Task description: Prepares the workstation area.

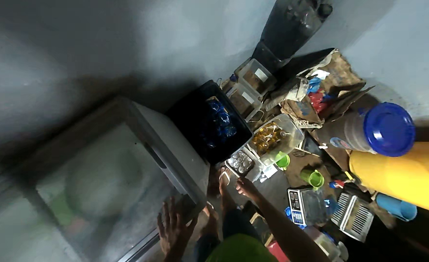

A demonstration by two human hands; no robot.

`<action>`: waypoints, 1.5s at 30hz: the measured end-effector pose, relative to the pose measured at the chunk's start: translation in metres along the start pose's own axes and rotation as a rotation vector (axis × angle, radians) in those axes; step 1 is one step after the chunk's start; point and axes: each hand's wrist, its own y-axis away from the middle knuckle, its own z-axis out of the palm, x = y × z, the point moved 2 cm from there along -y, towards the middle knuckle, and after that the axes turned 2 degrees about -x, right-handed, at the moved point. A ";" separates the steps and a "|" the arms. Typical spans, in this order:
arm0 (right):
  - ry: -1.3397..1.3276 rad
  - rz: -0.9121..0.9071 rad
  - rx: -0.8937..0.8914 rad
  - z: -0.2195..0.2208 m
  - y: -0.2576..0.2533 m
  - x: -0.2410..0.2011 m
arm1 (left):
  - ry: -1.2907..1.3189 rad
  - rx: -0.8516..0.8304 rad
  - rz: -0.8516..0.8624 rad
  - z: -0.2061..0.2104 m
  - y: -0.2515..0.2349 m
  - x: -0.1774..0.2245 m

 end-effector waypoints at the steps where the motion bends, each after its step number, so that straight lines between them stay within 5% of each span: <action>1: -0.007 0.003 -0.001 0.001 0.002 0.000 | 0.005 0.006 0.001 0.000 0.000 0.000; 45: -0.030 -0.012 0.013 0.012 0.018 -0.004 | 0.001 -0.011 0.000 -0.005 0.000 0.003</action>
